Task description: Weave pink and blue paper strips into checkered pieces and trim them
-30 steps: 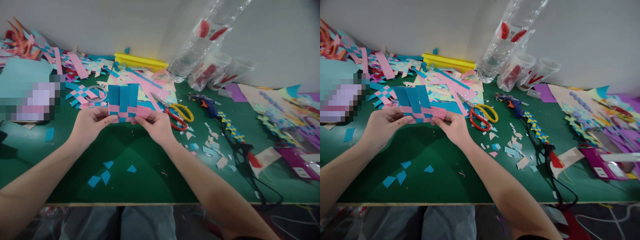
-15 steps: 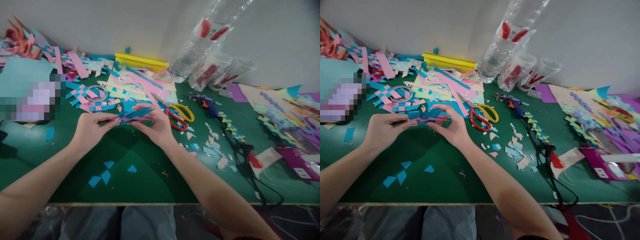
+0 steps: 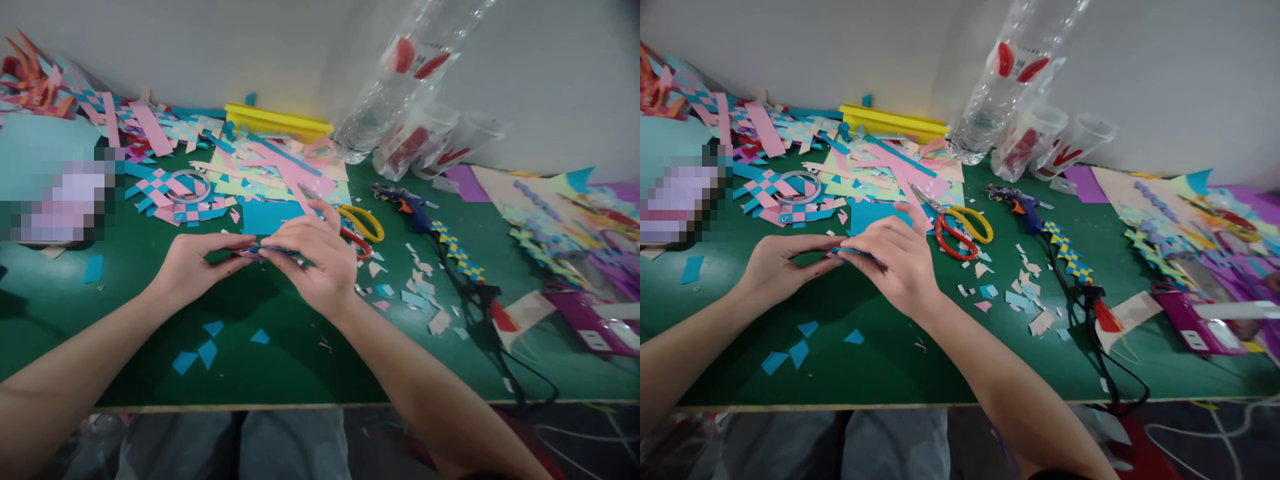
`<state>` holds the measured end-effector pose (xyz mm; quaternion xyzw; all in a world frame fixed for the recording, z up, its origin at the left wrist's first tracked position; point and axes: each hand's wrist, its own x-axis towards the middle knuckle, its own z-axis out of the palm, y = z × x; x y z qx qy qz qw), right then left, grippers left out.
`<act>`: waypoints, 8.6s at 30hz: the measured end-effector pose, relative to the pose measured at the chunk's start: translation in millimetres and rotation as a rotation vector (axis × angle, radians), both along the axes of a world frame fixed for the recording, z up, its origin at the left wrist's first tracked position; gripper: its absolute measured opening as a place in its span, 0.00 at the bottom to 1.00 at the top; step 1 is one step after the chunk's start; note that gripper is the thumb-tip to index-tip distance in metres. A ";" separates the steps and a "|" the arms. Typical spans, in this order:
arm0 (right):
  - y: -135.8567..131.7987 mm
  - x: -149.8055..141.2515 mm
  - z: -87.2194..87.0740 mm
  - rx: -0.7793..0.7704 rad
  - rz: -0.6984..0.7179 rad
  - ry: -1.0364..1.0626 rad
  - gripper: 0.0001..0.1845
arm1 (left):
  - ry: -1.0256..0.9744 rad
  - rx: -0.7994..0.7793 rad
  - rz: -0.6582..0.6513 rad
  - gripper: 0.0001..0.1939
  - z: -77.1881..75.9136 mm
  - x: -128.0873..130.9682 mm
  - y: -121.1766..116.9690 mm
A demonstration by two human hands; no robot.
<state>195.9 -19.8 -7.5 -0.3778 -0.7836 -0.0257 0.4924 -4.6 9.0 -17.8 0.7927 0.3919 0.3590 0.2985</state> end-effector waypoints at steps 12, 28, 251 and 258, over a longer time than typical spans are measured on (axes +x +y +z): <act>5.7 5.4 -3.4 -0.095 -0.092 0.175 0.02 | -0.029 0.131 0.017 0.14 -1.4 -1.5 -2.0; 7.5 5.7 -4.9 0.008 -0.081 0.126 0.03 | 0.029 0.148 0.009 0.13 -4.0 -1.7 -2.4; 16.6 7.7 -15.1 -0.709 0.236 0.300 0.09 | -0.710 -0.961 -0.243 0.20 -0.7 -7.8 11.1; 16.3 8.4 -15.4 -0.743 0.263 0.275 0.09 | -0.732 -0.993 -0.351 0.20 0.1 -11.1 10.9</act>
